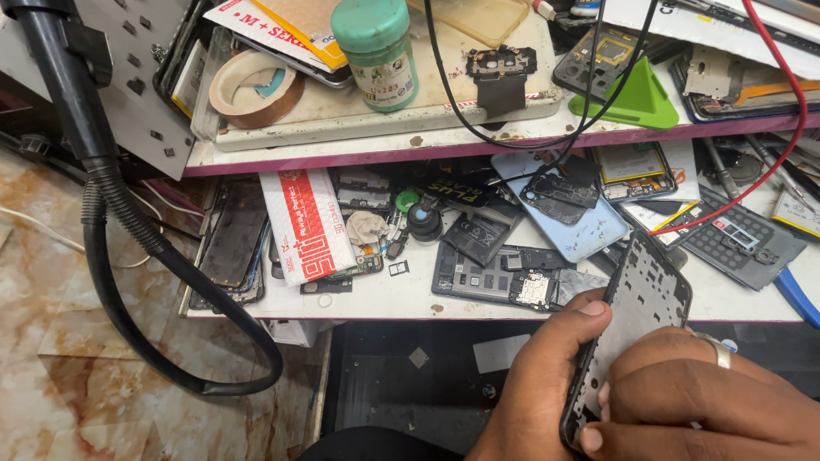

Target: The person holds a disassembled smartphone chassis and uses a metal spudger to pry and separate a thin internal component along the edge. The person repeatedly repositions the chassis and continues prying at different points along the same seam.

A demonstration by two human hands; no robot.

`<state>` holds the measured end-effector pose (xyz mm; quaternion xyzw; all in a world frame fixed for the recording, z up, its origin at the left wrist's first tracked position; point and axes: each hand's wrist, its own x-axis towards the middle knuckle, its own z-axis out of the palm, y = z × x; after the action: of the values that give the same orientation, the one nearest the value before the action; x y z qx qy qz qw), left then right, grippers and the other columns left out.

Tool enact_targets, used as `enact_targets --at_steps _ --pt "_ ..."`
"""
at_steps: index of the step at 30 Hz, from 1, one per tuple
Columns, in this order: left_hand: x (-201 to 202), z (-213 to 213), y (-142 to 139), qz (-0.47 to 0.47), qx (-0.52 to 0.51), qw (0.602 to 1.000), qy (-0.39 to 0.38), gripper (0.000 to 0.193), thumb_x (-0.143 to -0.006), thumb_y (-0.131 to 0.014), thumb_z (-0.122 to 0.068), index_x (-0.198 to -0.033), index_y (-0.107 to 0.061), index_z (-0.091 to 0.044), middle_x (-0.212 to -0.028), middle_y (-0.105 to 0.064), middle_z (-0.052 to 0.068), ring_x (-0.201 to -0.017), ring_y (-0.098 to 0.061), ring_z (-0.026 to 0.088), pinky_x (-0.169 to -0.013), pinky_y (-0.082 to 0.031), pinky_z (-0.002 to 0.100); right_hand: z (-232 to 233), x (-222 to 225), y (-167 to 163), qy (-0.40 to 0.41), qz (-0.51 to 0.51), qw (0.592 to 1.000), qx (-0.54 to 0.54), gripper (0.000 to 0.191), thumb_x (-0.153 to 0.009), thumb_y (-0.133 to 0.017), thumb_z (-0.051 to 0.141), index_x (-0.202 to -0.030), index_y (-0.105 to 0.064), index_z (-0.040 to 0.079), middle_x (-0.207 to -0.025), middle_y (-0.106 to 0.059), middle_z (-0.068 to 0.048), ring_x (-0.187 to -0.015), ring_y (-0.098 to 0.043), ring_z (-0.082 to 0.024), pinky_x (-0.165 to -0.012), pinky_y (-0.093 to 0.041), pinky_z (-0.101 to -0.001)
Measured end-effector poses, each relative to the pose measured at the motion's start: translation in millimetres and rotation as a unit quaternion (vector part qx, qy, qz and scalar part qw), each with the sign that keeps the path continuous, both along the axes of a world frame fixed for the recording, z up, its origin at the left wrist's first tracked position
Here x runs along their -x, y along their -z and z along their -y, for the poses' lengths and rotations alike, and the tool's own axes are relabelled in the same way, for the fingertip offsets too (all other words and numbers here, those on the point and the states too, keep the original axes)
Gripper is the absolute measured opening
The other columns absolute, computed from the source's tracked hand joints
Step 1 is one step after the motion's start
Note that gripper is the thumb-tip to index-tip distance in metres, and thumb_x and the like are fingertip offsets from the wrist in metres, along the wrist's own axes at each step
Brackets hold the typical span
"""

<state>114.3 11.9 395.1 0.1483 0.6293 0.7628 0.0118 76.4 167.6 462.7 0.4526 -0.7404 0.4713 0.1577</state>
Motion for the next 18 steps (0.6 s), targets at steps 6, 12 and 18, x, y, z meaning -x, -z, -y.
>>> enact_targets --at_steps 6,12,18 --pt "-0.5 -11.4 -22.5 -0.141 0.102 0.976 -0.128 0.025 -0.110 -0.060 -0.004 -0.134 -0.057 0.000 -0.133 -0.067 0.019 -0.120 -0.069 0.016 -0.109 -0.057 0.027 -9.5 -4.8 7.8 0.019 0.071 0.995 -0.073 0.017 -0.080 -0.078 0.022 -0.093 -0.075 0.013 -0.091 -0.071 0.001 -0.087 -0.072 -0.012 -0.078 -0.056 -0.0276" --pt "19.2 -16.4 12.3 0.044 -0.190 0.977 0.082 0.038 -0.114 -0.050 -0.012 -0.149 -0.050 0.002 -0.147 -0.058 0.017 -0.127 -0.059 0.012 -0.115 -0.047 0.026 -20.0 -10.0 25.4 0.039 0.085 0.989 -0.114 0.021 -0.081 -0.076 0.026 -0.098 -0.073 0.013 -0.095 -0.071 0.001 -0.093 -0.071 -0.014 -0.083 -0.054 -0.0304" --pt "24.4 -22.9 32.0 0.309 -0.529 0.766 0.195 0.056 -0.114 -0.042 -0.025 -0.166 -0.040 -0.004 -0.141 -0.061 0.018 -0.125 -0.063 0.023 -0.111 -0.051 0.032 -22.7 -9.4 37.1 0.050 0.050 0.993 -0.096 0.027 -0.079 -0.080 0.027 -0.101 -0.074 0.013 -0.096 -0.072 0.001 -0.096 -0.071 -0.015 -0.089 -0.055 -0.0334"
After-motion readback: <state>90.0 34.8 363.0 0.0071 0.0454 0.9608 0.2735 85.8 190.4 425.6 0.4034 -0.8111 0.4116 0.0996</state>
